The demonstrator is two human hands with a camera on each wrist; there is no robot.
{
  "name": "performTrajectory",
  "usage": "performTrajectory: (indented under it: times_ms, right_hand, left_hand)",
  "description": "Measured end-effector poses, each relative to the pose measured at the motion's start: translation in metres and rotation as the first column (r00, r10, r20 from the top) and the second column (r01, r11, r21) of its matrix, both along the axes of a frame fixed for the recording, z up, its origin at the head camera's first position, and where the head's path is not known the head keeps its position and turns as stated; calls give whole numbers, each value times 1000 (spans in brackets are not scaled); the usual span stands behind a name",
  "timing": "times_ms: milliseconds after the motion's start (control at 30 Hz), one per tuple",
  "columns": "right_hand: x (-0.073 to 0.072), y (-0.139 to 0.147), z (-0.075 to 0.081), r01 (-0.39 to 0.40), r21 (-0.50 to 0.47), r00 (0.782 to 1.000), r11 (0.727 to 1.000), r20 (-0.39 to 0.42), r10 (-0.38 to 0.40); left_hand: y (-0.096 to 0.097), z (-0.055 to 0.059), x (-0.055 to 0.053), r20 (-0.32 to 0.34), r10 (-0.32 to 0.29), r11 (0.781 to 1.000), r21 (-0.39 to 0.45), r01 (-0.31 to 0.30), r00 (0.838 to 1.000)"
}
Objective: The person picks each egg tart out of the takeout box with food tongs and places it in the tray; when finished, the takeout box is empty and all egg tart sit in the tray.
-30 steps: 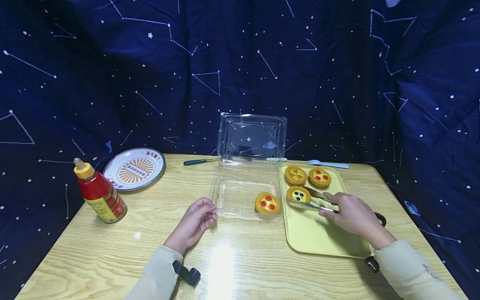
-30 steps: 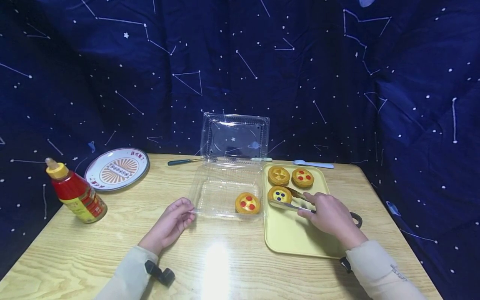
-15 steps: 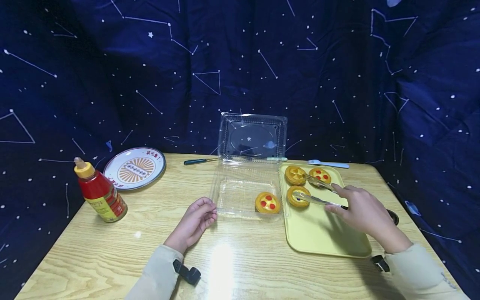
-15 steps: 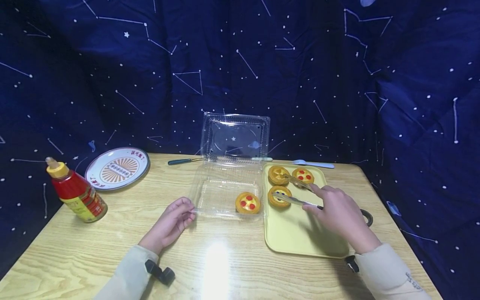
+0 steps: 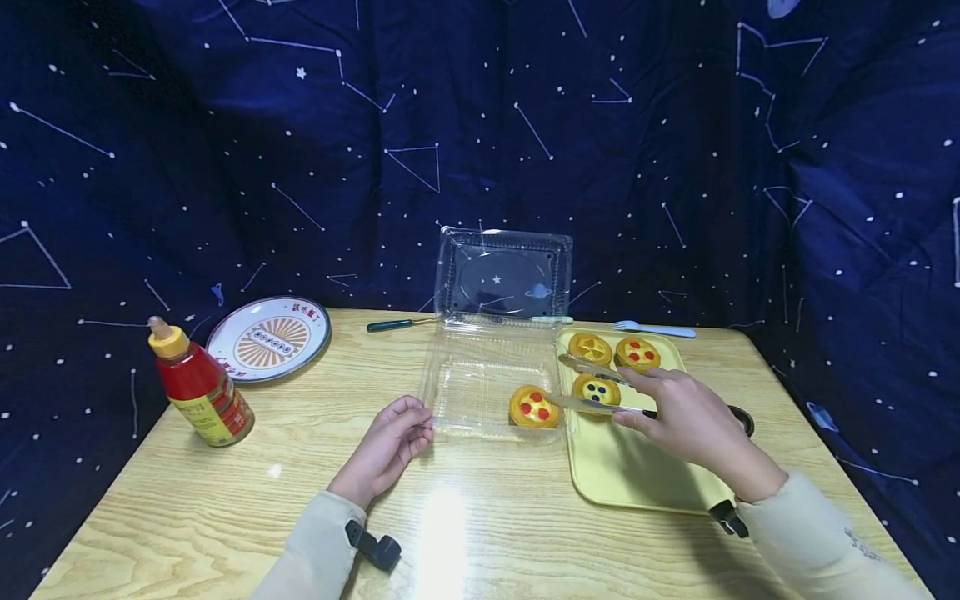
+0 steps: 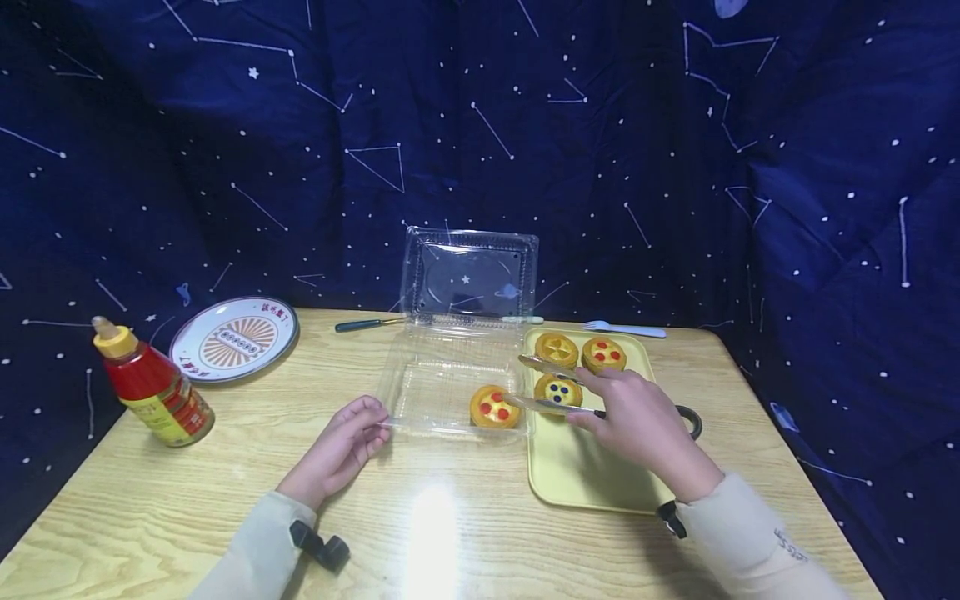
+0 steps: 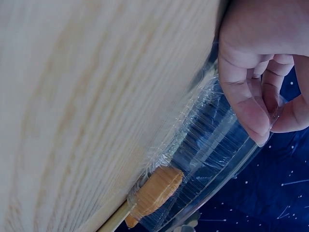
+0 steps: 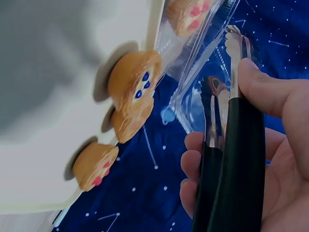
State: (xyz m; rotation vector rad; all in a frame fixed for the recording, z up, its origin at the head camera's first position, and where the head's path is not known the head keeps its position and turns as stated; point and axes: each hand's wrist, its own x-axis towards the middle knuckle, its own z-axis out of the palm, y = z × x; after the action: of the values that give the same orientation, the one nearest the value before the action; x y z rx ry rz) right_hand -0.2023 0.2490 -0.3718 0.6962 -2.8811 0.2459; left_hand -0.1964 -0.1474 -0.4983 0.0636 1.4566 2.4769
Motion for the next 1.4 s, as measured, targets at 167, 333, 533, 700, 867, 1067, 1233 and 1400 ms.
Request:
performTrajectory:
  times_ms: [167,333,533,700,867,1067,1233,1400]
  right_hand:
    - [-2,-12,-1,-15,-1,1000,1000,-1,15]
    - [-5,-22,-3,-35,7,999,999,-3,35]
    - [-7,-31,-6,-63,7,998,998,-16,63]
    - [-8,-36,-8,-80,22,997,997,-23,80]
    - [-10,-42,-10,-95,47,995,994,-27,96]
    - [-12,-49,-11,-101,74,995,992,-9,102]
    - [-13,-53,-12,-98,84,995,992,13,98]
    - [-14,-56,-12,-92,101,995,991,40,89]
  left_hand:
    - [0,0,0,-16,-1,1000,-7,1,1000]
    - [0,0,0,-23,-3,1000,-10,3,1000]
    - [1,0,1,-12,5,1000,-19,-5,1000]
    - [1,0,1,-7,7,1000,-25,-7,1000]
    - [0,0,1,-4,3,1000,-20,-3,1000]
    - [0,-1,1,-4,-1,1000,-24,0,1000]
    - [0,0,1,-1,4,1000,-24,-4,1000]
    - [1,1,1,7,9,1000,-20,-8,1000]
